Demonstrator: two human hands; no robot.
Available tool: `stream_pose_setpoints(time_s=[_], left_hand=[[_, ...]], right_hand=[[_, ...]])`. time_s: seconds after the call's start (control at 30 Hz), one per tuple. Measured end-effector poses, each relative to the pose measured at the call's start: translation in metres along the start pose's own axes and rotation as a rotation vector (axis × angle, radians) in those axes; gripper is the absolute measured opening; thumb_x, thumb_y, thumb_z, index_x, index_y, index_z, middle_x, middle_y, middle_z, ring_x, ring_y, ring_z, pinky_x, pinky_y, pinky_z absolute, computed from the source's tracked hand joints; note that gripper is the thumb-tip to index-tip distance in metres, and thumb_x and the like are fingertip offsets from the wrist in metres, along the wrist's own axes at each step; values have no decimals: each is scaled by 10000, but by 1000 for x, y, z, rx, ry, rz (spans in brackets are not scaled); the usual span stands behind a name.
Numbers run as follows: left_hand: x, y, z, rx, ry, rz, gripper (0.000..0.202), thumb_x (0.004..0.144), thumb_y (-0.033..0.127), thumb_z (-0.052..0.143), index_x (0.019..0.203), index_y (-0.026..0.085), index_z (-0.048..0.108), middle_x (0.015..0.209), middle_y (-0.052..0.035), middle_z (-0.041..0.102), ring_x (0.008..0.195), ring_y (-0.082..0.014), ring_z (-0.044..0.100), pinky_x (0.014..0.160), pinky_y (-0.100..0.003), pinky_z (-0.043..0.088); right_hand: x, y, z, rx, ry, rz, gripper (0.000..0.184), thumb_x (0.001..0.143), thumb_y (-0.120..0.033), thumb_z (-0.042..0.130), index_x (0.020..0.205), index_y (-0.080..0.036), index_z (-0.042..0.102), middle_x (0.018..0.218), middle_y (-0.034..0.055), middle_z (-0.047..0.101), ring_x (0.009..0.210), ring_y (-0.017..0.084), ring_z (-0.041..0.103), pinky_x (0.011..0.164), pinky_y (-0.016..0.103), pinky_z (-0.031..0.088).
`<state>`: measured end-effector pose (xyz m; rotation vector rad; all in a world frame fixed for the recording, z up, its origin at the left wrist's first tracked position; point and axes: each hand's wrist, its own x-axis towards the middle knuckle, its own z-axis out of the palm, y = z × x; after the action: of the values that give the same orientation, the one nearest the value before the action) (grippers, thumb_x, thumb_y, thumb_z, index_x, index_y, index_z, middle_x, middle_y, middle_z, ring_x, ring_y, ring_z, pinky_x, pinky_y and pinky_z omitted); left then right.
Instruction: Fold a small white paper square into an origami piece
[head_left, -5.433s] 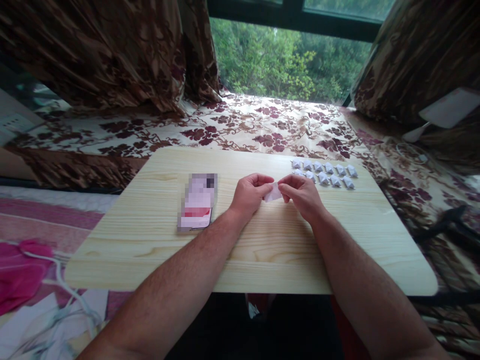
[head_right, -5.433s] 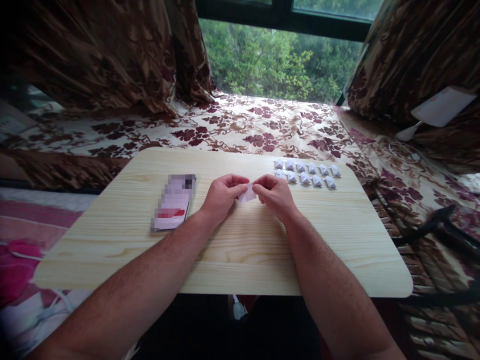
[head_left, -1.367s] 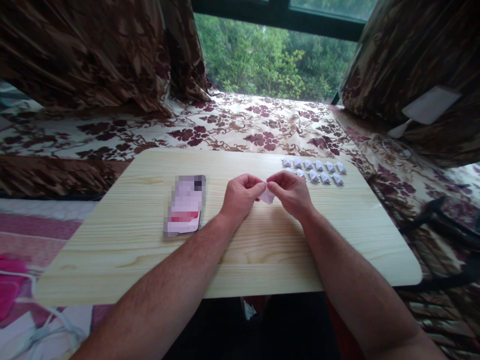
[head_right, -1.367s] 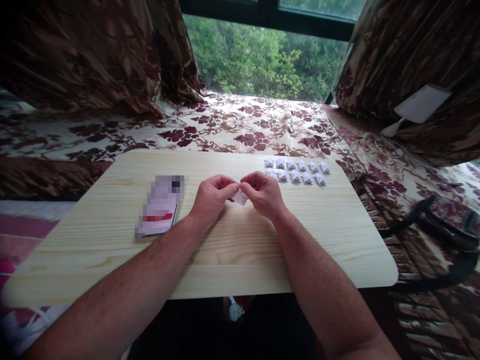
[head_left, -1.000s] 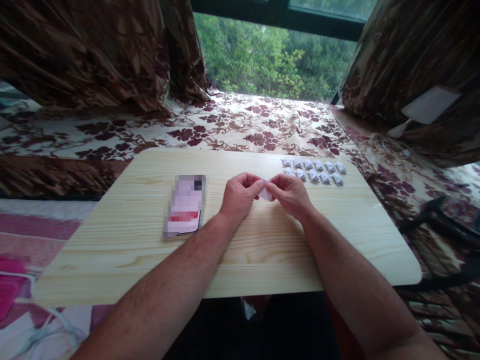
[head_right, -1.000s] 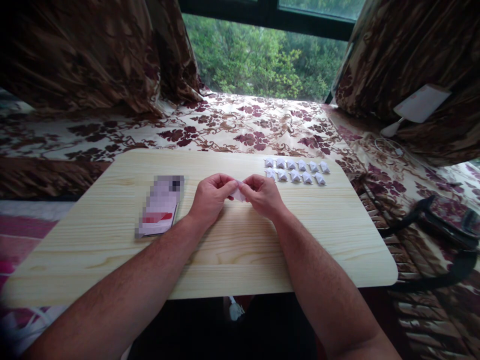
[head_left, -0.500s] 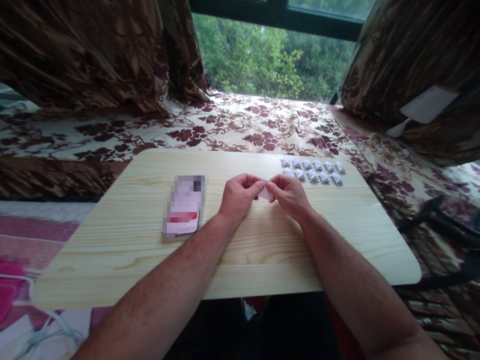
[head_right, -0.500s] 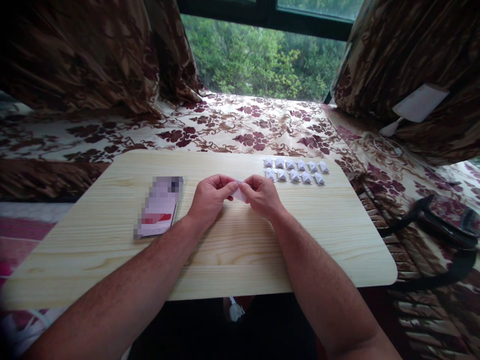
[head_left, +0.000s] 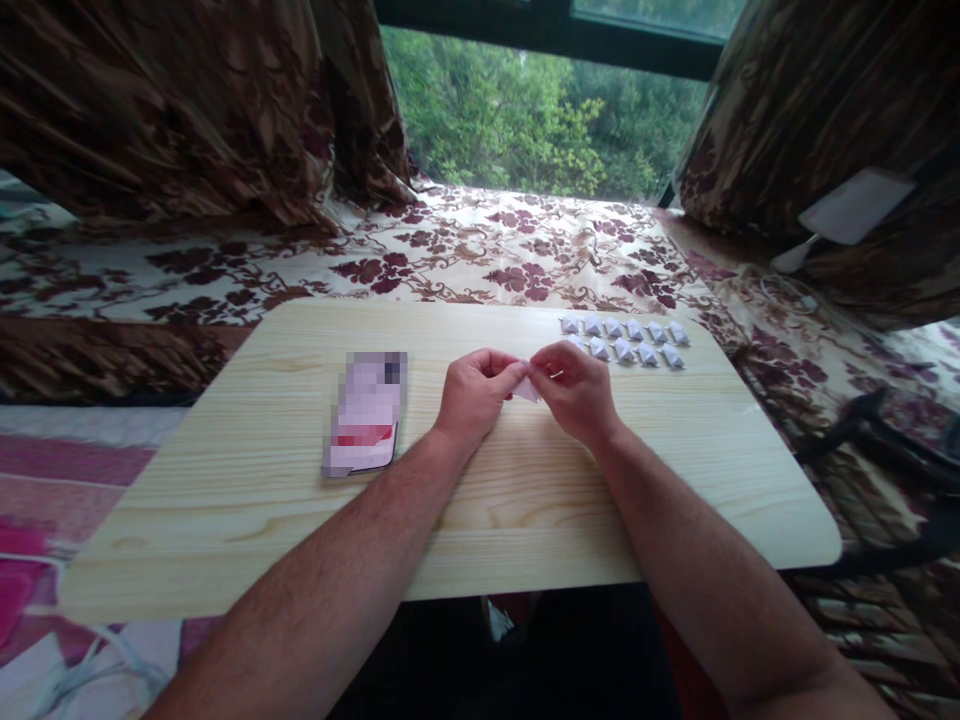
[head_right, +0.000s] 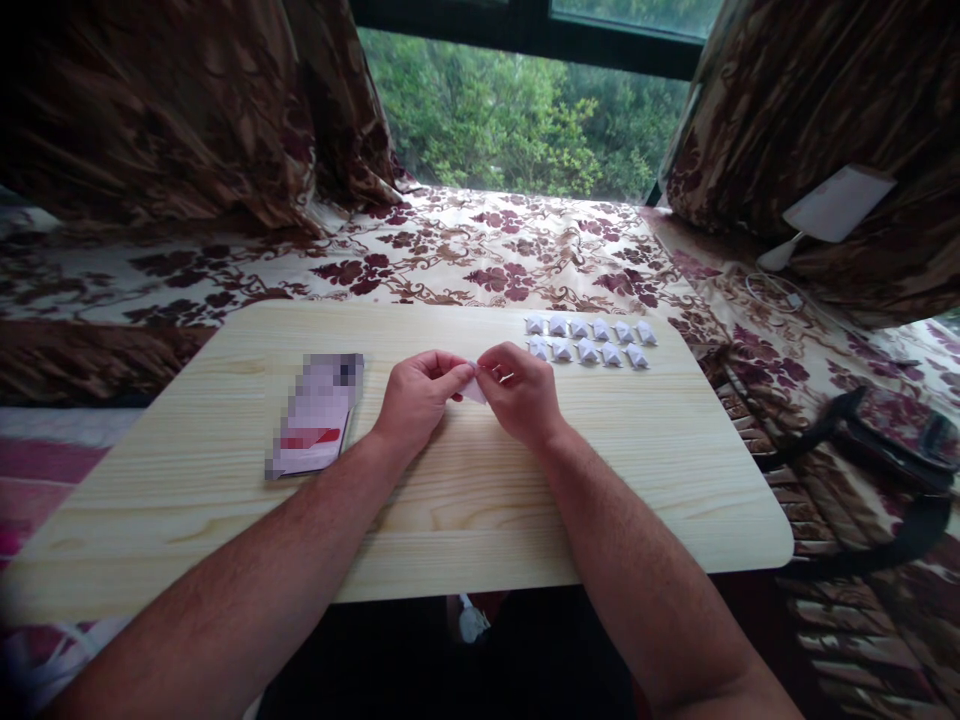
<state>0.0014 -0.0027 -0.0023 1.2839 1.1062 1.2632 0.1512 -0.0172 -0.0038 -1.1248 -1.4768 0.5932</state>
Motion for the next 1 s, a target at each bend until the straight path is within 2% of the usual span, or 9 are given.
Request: stream_pose_setpoints(time_s=[0.13,0.4,0.63,1.0], left_hand=[[0,-2,0,6,-1,9,274,718,385,803,791,131,731,665,-26,675,564,-116,567,535,-242,453],[-3,1,1,77,-2,28,248,729,369,787,776,133,728,640,-16,665,563,-113,565,535,-230,439],[-4,2,3,33,-24,1,251,699,371,807,751,140,722,635,-18,672,537,-109,551,529,-234,427],[-4,4,4,25,-36,-2,257,702,372,806,748,135,719,626,-21,669,538,-111,555,523,-232,425]], right_hand=[[-1,-2,-1,-33,10,-42,34,801,-219,679,778,-199,666,722,-5,648,637,123,594,552,236,489],[1,-3,-3,-67,-11,58,47,764,-227,652,740,-188,646,671,-9,638,608,124,566,534,234,449],[5,-7,-6,-55,-57,144,74,766,-249,647,720,-193,638,663,2,648,602,133,565,552,254,435],[5,-4,-6,-41,-64,149,77,764,-246,644,712,-194,623,659,-6,633,604,131,555,556,258,419]])
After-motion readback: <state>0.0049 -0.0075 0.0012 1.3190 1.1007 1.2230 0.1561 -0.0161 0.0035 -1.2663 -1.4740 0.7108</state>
